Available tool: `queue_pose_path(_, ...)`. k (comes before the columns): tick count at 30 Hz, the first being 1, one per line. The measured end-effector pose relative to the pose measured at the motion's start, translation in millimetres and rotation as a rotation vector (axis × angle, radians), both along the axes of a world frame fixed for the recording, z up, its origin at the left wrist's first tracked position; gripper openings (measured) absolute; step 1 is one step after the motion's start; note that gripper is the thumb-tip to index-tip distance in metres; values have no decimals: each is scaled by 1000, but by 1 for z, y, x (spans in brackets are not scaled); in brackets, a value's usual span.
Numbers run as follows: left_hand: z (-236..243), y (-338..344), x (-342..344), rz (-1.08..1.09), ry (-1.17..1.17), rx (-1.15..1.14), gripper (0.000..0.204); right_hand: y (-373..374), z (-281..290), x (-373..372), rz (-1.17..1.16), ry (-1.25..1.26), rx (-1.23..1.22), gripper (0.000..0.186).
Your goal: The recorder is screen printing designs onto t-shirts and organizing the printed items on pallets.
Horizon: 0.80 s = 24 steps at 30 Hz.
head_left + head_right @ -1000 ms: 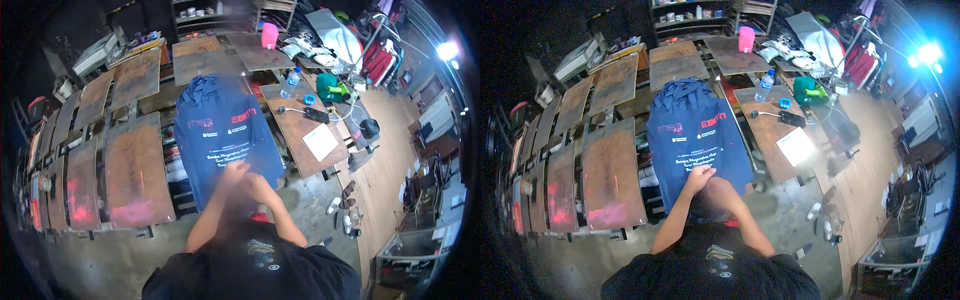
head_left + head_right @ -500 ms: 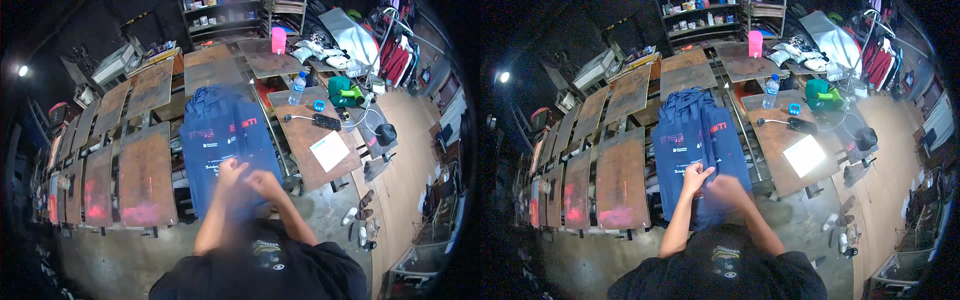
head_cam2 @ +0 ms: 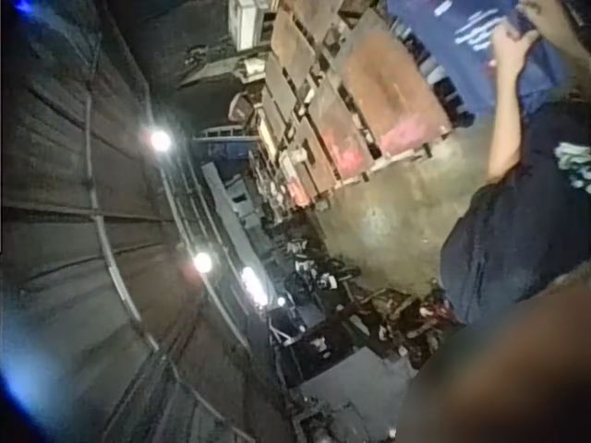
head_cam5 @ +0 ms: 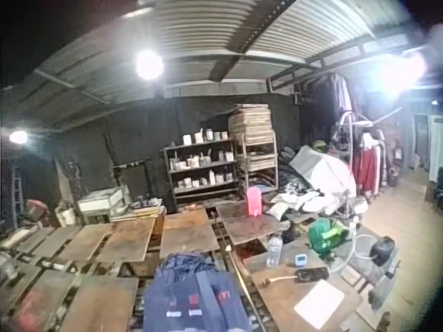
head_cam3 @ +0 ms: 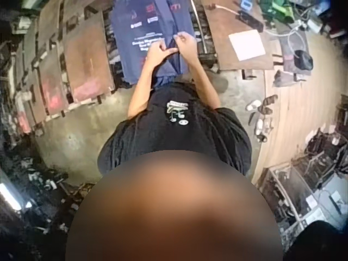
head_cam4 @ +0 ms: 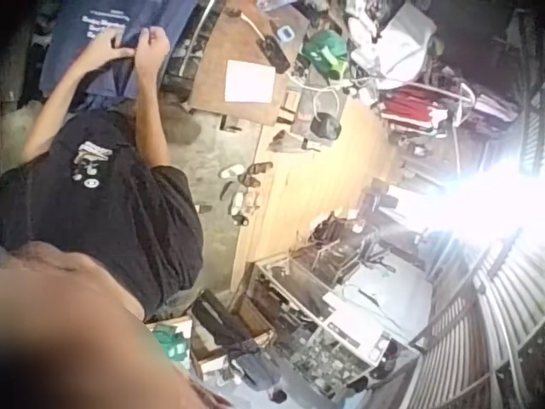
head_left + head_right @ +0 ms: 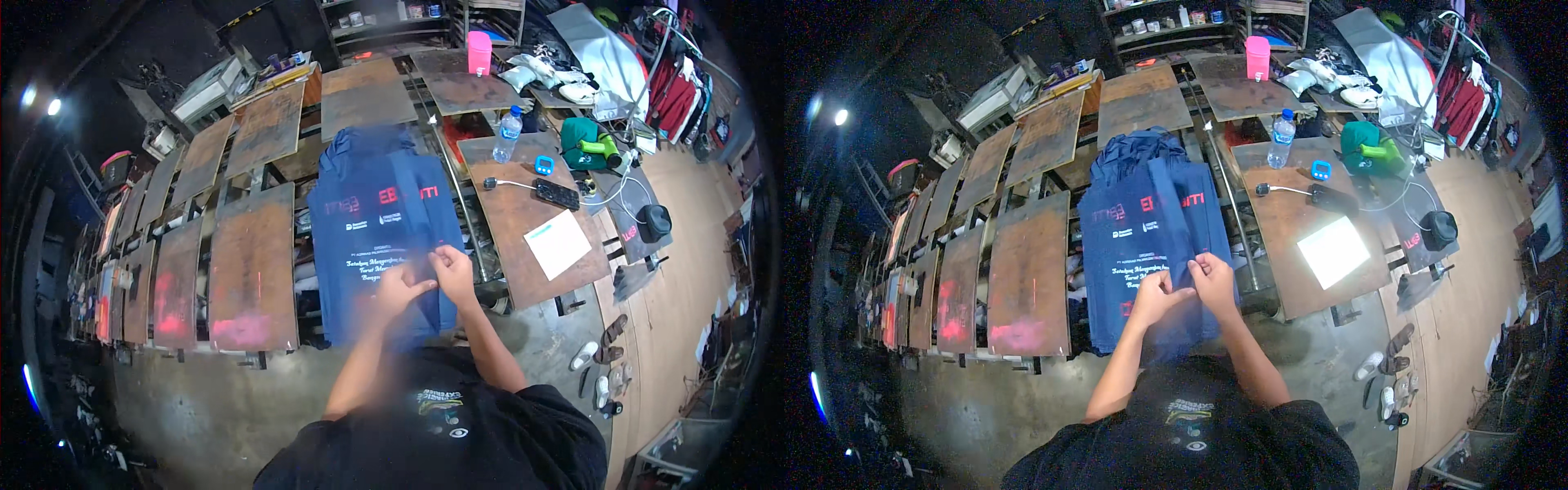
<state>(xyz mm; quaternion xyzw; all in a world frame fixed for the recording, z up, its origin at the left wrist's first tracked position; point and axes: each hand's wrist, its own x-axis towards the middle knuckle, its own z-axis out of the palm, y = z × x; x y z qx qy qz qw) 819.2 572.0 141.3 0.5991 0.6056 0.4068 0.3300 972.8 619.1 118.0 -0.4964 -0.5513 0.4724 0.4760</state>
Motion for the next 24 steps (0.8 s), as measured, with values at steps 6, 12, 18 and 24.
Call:
queue_pose_path(6,-1,5,-2,131,-105,85,49,-4,-7,-4,-18,59,66,16)
queue_pose_path(12,-10,19,-2,243,-123,206,49,-28,36,-10,160,-205,8,34)
queue_pose_path(18,38,49,-11,345,20,396,42,-29,45,-2,225,-320,13,33)
queue_pose_path(24,56,51,-1,254,110,333,34,-22,45,9,145,-234,10,29)
